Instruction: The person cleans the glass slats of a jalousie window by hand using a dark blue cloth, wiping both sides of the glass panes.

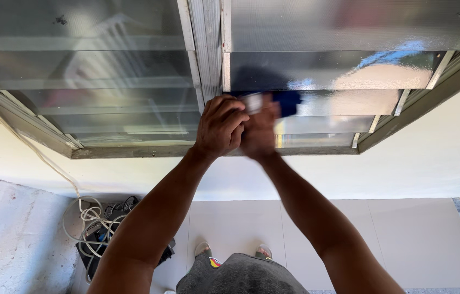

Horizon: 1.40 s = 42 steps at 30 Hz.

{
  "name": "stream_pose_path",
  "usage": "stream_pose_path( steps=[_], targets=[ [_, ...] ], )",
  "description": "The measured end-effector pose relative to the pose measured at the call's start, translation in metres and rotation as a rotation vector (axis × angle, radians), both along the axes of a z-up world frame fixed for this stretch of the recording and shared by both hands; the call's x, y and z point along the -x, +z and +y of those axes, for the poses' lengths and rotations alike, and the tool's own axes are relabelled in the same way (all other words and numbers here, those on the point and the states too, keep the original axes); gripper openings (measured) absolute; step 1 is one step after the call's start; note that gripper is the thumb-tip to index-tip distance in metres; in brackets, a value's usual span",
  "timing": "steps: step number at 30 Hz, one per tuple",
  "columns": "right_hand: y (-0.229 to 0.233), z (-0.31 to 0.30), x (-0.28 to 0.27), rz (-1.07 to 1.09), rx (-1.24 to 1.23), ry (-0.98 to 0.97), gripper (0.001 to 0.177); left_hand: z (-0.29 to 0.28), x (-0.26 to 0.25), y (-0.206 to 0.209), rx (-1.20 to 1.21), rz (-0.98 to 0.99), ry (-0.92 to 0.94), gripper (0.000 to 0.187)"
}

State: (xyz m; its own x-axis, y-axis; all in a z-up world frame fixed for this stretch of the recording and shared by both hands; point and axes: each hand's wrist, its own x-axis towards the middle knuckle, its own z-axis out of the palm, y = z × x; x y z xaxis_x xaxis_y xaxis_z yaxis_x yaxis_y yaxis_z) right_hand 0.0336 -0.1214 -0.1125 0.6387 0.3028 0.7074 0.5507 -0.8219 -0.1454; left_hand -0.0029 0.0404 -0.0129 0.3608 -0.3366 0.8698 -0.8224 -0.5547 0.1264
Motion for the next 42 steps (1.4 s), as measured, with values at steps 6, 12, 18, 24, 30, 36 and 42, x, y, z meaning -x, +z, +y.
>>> stream_pose_path(
  steps=[6, 12, 18, 24, 30, 36, 42],
  targets=[
    [0.006, -0.037, 0.002, 0.081, 0.337, -0.014, 0.062, -0.01, -0.001, 0.015, -0.055, -0.036, -0.02, 0.01],
    [0.003, -0.218, -0.004, -0.219, -0.018, -0.281, 0.054, -0.013, -0.003, 0.005, -0.102, -0.016, -0.015, 0.021],
    [-0.002, -0.17, -0.018, -0.262, -0.273, -0.448, 0.054, -0.025, -0.003, -0.005, -0.112, 0.035, 0.029, 0.024],
    [-0.002, -0.062, 0.019, 0.105, 0.188, 0.013, 0.088, -0.026, -0.014, -0.002, -0.115, 0.029, 0.046, 0.023],
    [-0.018, -0.203, -0.026, -0.227, 0.253, -0.087, 0.064, -0.02, -0.013, -0.007, -0.16, 0.034, 0.083, 0.034],
    [-0.016, -0.282, -0.034, -0.304, -0.111, -0.455, 0.058, -0.018, -0.009, -0.01, -0.178, 0.054, 0.126, 0.034],
    [-0.008, -0.108, -0.027, -0.288, -0.096, -0.245, 0.072, -0.02, -0.011, -0.012, -0.166, 0.037, 0.184, 0.039]
  ],
)
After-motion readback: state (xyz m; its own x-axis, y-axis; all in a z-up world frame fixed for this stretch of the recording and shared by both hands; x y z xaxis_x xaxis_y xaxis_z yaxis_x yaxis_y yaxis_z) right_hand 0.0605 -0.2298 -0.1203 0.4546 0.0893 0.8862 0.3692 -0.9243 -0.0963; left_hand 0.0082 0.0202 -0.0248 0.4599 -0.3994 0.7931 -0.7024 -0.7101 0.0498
